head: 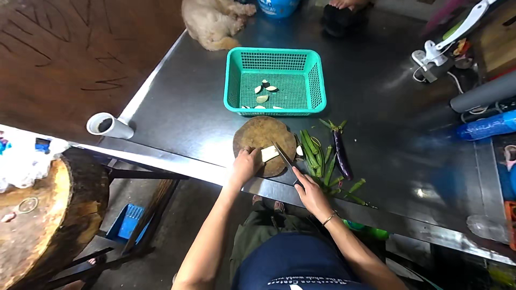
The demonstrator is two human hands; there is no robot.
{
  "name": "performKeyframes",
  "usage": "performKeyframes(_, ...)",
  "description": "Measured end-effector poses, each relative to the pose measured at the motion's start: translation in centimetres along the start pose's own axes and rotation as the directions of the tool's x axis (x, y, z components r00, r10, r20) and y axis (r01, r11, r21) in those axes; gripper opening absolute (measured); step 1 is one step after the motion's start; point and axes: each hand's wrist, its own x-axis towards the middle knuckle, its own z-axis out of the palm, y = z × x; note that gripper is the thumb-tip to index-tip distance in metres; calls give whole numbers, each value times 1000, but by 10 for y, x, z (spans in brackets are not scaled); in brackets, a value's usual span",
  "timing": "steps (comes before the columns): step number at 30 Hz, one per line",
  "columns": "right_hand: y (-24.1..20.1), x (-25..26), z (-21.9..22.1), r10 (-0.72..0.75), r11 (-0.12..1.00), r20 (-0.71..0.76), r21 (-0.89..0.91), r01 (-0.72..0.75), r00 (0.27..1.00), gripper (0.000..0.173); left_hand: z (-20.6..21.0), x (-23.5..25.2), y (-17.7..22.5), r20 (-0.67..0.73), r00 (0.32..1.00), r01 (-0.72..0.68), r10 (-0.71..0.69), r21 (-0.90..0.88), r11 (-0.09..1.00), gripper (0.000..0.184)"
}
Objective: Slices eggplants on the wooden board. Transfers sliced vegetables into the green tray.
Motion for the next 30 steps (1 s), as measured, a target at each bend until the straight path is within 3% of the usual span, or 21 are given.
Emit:
performKeyframes(8,-13,13,1,-3,967,18,-254,7,1000,59,10,-6,20,68,997,42,-44,29,999,72)
performKeyframes(19,-8,13,9,11,961,50,-278,4,999,62,11,-7,26,115,985,119,-125,57,991,71)
performKeyframes(30,2,2,13,73,959,98,-281,-42,993,64,18,-4,18,113,988,101,-110,81,992,72)
